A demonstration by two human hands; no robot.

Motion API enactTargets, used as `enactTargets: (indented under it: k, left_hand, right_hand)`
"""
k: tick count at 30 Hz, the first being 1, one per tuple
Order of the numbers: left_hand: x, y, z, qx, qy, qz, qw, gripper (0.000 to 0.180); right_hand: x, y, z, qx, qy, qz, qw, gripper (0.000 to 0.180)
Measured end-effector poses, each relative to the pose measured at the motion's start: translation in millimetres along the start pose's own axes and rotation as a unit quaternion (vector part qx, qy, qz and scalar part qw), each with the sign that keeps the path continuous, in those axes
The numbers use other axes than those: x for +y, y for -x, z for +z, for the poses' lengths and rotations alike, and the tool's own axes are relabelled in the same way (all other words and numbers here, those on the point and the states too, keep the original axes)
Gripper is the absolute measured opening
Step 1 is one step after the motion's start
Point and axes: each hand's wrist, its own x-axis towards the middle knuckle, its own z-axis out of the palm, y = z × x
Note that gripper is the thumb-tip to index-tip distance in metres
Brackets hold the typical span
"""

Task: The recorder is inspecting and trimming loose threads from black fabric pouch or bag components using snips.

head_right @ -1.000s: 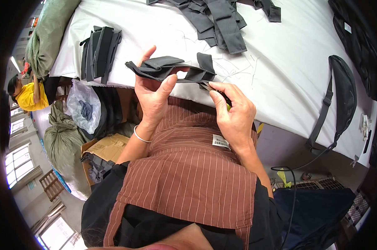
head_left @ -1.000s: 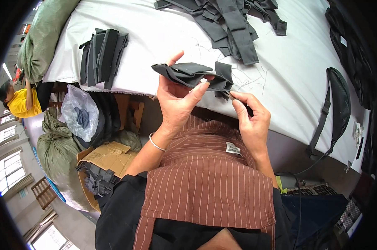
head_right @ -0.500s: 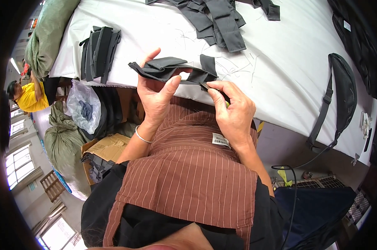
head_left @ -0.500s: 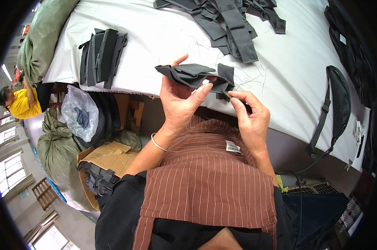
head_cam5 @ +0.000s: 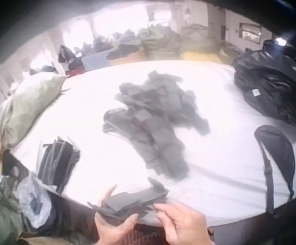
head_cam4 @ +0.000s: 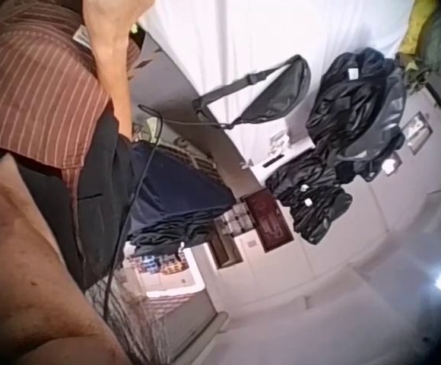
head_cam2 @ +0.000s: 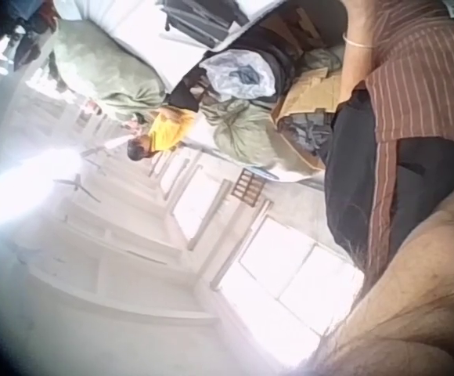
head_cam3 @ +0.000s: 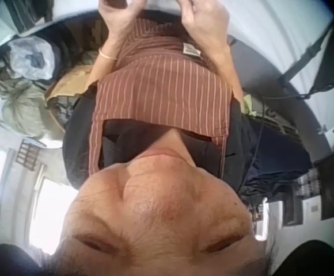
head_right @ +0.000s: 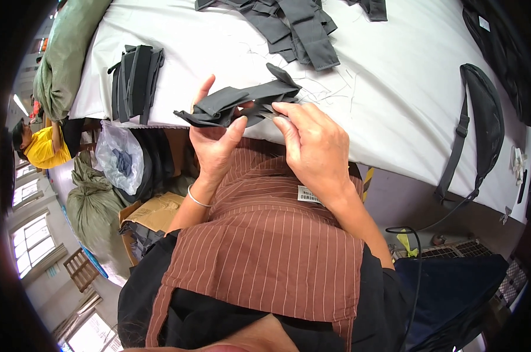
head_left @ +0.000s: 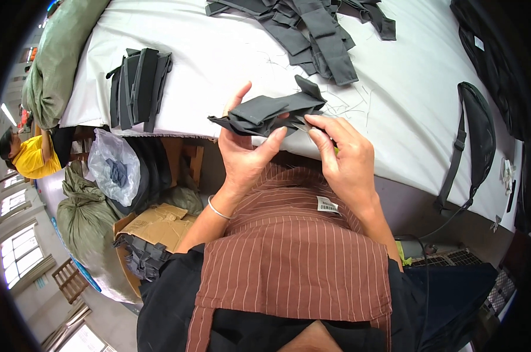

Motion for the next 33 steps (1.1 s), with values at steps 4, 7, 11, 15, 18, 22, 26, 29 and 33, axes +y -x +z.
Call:
enactTargets:
  k: [4,7,11,15,18,22,26,29,33]
  left_hand:
    - [0,1,3,-0.011,-0.027,0.011,1.000,0.081]
    - [-2,3,2,-0.020,-0.062,0.005,0.998,0.082]
    - [-1,4,5,-0.008,-0.054,-0.011,0.998,0.082]
    - [-2,2,4,-0.010,-0.061,-0.012,0.998,0.081]
    - [-2,1,5,-0.009,-0.056,-0.015,0.998,0.081]
    - [-1,1,5,-0.012,-0.044,-0.018,0.999,0.081]
    - [0,0,5,-0.019,-0.047,-0.017,0.999,0.082]
    - [5,-2,7,-0.017,-0.052,-0.021,0.998,0.083]
    - [14,-13,-3,-0.034,-0.006,-0.070,0.997,0.084]
  right_hand:
    - [0,-5,7,0.008,0.114,-0.027,0.993,0.014]
    - [0,-8,12,0.021,0.168,-0.054,0.984,0.009]
    - [-3,-11,14,0.011,0.222,-0.055,0.973,0.007]
    - [-3,-12,16,0.023,0.235,-0.055,0.970,0.008]
    - [-2,-12,18,0.026,0.242,-0.060,0.968,0.008]
    - [1,-12,20,0.039,0.224,-0.062,0.972,0.005]
    - [3,-14,20,0.037,0.221,-0.059,0.973,0.004]
    - [4,-13,18,0.046,0.190,-0.060,0.979,0.008]
    - [8,-10,1,0.016,0.053,-0.004,0.998,0.009]
